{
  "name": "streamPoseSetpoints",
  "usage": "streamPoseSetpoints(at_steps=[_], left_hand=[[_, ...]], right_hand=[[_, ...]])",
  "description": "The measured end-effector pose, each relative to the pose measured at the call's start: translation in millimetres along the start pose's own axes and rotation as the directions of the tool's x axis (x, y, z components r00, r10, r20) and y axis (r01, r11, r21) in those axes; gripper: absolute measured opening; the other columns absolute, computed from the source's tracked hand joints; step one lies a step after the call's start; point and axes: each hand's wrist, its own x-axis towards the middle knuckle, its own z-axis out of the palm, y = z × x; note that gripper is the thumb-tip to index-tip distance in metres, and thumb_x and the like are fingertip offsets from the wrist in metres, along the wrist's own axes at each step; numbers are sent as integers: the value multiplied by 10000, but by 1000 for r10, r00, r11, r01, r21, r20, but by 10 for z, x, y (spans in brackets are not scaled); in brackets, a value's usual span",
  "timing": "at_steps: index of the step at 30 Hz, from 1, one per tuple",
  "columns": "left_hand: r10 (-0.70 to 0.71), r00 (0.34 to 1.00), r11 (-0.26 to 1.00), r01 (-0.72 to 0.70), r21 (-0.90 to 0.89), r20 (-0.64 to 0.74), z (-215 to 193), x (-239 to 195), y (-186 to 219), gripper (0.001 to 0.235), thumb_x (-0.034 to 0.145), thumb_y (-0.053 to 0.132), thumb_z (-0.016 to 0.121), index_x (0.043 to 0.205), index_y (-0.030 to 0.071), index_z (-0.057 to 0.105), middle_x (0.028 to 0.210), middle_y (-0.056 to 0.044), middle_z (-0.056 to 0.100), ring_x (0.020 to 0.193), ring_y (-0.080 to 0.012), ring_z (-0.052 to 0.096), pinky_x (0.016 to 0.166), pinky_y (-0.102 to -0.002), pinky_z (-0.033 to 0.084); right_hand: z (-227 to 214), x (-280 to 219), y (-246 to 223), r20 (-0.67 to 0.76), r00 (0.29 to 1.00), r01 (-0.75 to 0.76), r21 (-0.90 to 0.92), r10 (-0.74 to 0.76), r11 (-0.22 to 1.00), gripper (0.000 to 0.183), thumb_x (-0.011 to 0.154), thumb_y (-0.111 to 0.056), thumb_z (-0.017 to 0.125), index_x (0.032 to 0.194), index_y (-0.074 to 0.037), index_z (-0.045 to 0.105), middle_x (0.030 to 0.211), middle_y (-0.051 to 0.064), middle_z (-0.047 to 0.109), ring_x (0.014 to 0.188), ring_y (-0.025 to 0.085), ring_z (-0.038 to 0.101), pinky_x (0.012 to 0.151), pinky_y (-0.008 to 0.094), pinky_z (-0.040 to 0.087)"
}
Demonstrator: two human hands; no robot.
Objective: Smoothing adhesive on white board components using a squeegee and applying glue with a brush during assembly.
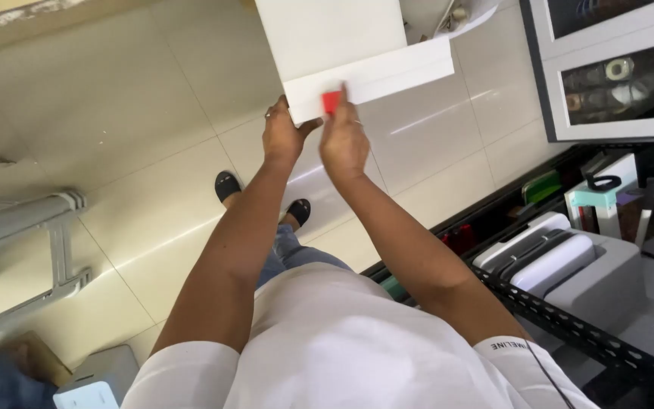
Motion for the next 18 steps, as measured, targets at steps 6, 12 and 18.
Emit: streamPoseSetpoints(at_steps=[6, 12, 18], left_hand=[[84, 996, 995, -84, -61, 4, -31, 49, 37, 670, 804, 373, 927, 1261, 53, 556, 1185, -167, 642, 1267, -403, 572, 1035, -615, 512], [218, 975, 950, -203, -236, 38, -183, -71, 181, 675, 781, 347, 952, 1233, 17, 575, 1178, -207, 665, 1252, -463, 580, 1064, -580, 476], [231, 973, 956, -223, -191, 22, -194, -68, 208, 675, 789, 322, 943, 1245, -1, 564, 1178, -233, 668, 1224, -476, 587, 1076, -561, 480]], right_hand=[[121, 608, 584, 103, 889, 456, -283, -446, 844, 477, 1023, -272, 520, 1491, -350, 466, 1042, -41, 598, 1036, 243, 599, 910, 486, 439], [-36, 733, 594, 93, 664, 747, -57, -742, 662, 299, 1049, -263, 547, 1331, -317, 630, 950, -3, 507, 981, 251, 519, 944, 429, 423], [83, 812, 621, 81, 566, 823, -117, -821, 556, 234, 1005, -292, 600, 1235, -294, 643, 962, -6, 501, 995, 238, 490, 933, 401, 415]])
